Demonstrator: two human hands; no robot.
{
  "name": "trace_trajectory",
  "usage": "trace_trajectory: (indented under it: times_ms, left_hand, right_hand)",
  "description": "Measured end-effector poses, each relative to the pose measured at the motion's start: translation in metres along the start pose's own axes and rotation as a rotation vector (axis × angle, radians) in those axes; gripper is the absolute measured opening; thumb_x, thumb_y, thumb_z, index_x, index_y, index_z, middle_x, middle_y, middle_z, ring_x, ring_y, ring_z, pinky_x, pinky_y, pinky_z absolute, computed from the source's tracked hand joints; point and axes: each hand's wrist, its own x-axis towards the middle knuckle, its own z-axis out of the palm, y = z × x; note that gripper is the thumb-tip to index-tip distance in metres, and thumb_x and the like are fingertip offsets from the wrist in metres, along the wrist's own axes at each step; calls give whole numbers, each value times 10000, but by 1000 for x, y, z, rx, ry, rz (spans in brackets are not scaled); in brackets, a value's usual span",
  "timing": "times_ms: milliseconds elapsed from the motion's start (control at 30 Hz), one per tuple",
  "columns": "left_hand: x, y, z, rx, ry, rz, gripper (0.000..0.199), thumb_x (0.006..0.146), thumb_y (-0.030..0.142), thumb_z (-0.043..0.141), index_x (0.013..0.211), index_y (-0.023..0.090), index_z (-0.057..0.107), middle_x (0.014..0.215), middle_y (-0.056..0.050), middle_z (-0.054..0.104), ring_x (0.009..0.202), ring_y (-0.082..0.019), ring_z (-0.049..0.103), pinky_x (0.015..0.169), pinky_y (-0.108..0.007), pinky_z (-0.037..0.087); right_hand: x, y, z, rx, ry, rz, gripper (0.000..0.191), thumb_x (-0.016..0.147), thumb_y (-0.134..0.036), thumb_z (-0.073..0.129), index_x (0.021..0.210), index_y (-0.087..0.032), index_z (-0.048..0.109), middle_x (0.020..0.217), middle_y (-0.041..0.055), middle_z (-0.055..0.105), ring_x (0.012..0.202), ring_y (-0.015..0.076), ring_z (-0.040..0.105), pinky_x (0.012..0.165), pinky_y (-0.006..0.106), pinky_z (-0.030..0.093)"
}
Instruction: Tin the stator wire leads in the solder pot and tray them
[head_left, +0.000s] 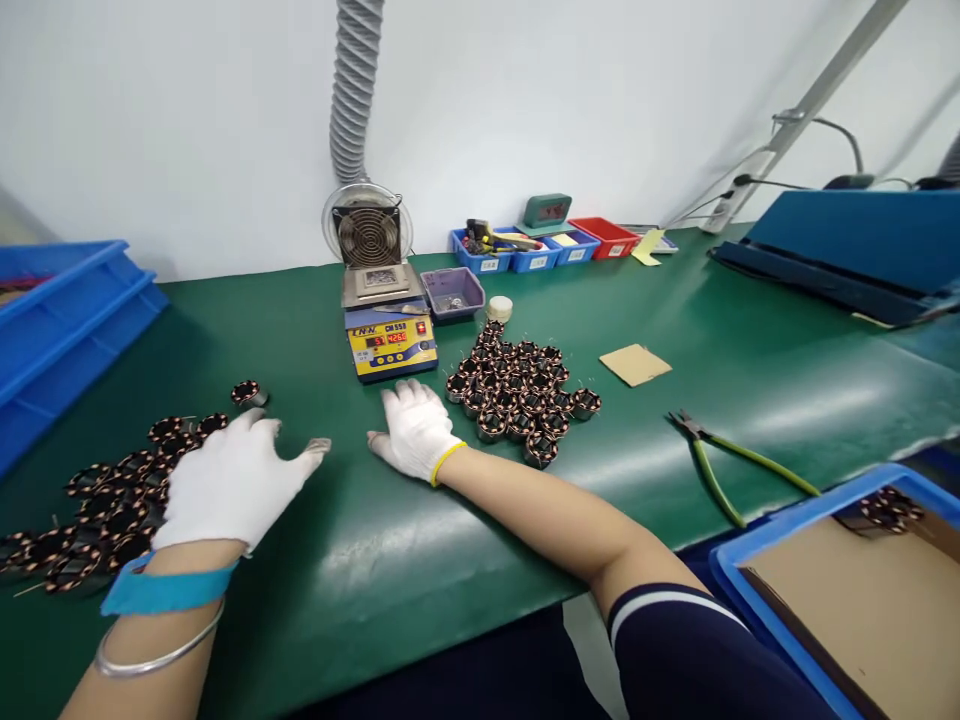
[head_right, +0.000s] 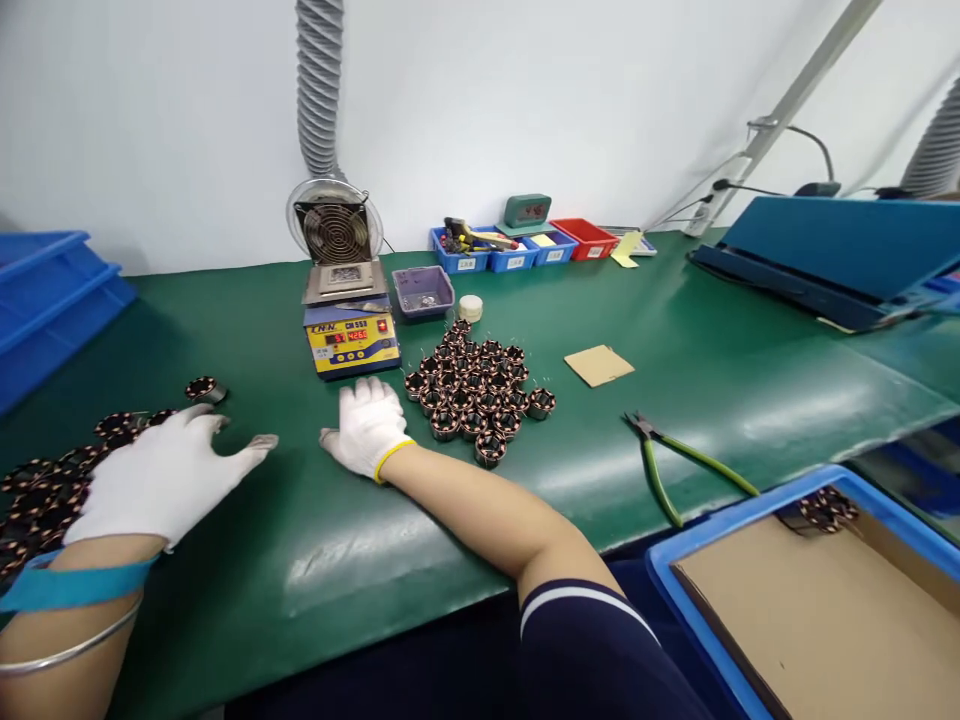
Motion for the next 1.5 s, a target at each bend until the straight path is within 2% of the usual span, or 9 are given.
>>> trace_trajectory:
  times_ms: [200, 367, 667, 833, 967, 1100, 1267, 1367, 1500]
  left_hand:
    - [-12, -24, -11, 84, -95, -219, 735, 713, 836, 325, 958, 242, 682, 1089, -90, 660, 899, -368, 616, 702, -479, 488]
    - [-31, -36, 1, 122, -150, -256, 625, 776, 740, 346, 886, 210, 656, 1076, -110, 656, 920, -371, 617, 727, -486, 476]
    - [-42, -39, 21, 41, 24, -125, 399, 853, 475, 426, 911, 164, 669, 1286, -205, 559, 961, -415, 623, 723, -534, 498]
    - [-39, -34, 31, 154, 157, -25, 297, 849, 413, 468, 881, 208, 680, 1301, -127, 567, 992, -380, 602, 813, -546, 483]
    - [-32, -31, 28, 219, 111, 50, 347, 872, 400, 432, 853, 176, 697, 1339, -145, 537, 1013, -365, 599, 848, -515, 478]
    - [-26, -29, 27, 227, 65, 67, 322, 857, 342, 445, 816, 157, 704, 1336, -155, 543, 1092, -356, 577, 883, -481, 477]
    - [-27, 1, 25, 152, 58, 170, 279, 831, 347, 486, 782, 166, 693, 1356, -147, 530, 1142, -361, 559, 905, -470, 473]
    - [-20, 31, 30, -43, -32, 243, 299, 876, 358, 431, 825, 187, 671, 1256, -102, 611, 1001, -290, 640, 829, -407, 511]
    - [-4, 56, 47, -279, 10, 320, 272, 847, 422, 511, 913, 192, 639, 1201, -80, 632, 995, -266, 643, 827, -367, 513]
  right_hand:
    - [-1, 35, -11, -11, 6, 161, 805, 830, -498, 586, 1395, 23, 345, 1426, 273, 350, 1339, 374, 301, 1120, 452, 242]
    - [1, 48, -12, -19, 9, 287, 836, 817, -475, 612, 1405, 48, 326, 1451, 297, 298, 1352, 406, 276, 1119, 468, 230]
    - [6, 63, -17, 134, 144, 394, 747, 785, -353, 613, 1417, -61, 346, 1477, 235, 289, 1341, 375, 322, 1088, 484, 304]
    - [35, 69, -5, 639, 342, 545, 695, 845, -338, 470, 1476, -166, 236, 1434, 122, 416, 1268, 274, 464, 1068, 434, 378]
    - [68, 73, 4, 956, 545, 608, 635, 894, -385, 386, 1455, -112, 267, 1430, 120, 431, 1314, 205, 421, 1113, 354, 323]
    - [81, 77, -4, 900, 597, 733, 662, 876, -436, 441, 1434, -102, 321, 1462, 143, 379, 1343, 264, 374, 1123, 407, 300]
    - [70, 76, -16, 683, 565, 854, 666, 893, -391, 414, 1463, -89, 251, 1518, 194, 225, 1334, 298, 384, 1065, 443, 368]
    - [57, 63, -13, 588, 566, 746, 643, 915, -370, 343, 1465, -58, 227, 1495, 217, 256, 1354, 283, 355, 1056, 436, 377]
    - [20, 38, -3, 843, 469, 512, 618, 925, -330, 306, 1482, -94, 180, 1394, 182, 437, 1254, 227, 485, 1007, 374, 440]
